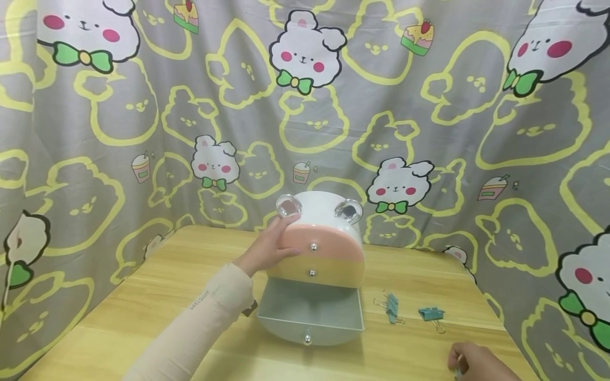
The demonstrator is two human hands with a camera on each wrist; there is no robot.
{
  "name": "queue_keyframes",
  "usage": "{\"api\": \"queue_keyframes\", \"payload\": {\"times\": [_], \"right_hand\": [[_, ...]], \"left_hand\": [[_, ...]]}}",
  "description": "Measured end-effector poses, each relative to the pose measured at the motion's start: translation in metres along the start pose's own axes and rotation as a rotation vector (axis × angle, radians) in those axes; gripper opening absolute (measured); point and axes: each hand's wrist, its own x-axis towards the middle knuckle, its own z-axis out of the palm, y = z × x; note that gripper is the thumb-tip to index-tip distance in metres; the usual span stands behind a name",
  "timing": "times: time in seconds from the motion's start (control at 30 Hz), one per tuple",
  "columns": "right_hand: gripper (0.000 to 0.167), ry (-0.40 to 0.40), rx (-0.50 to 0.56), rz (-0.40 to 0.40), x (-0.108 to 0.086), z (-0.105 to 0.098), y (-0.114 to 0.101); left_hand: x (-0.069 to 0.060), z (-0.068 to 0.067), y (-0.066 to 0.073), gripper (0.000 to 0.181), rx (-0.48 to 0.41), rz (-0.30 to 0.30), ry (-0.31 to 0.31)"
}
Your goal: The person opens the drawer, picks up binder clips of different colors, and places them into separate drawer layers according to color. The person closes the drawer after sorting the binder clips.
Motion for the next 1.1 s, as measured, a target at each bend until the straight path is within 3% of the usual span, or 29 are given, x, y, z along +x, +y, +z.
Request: {"api": "queue_keyframes", "payload": {"times": [0.2,0.73,1.0,1.1], "right_hand": [[0.016,0.026,-0.004,-0.046,-0.003,0.002,-0.014],[0.02,0.133,-0.069,0.003,0.005,0.002,-0.034],[0.022,0.134,-0.101,-0.158,0.002,-0.002,-0.037],[0.021,0.141,-0.097,-0.167,0.002,-0.002,-0.041]], "left_hand": [[-0.001,-0.001,0.001,0.082,-0.02,-0.008,-0.004],[-0.001,0.0,0.0,0.082,-0.015,-0.013,-0.008],[-0.001,-0.001,0.001,0.083,-0.015,-0.02,-0.009],[-0.001,-0.001,0.001,0.082,-0.018,-0.016,-0.009]]}}
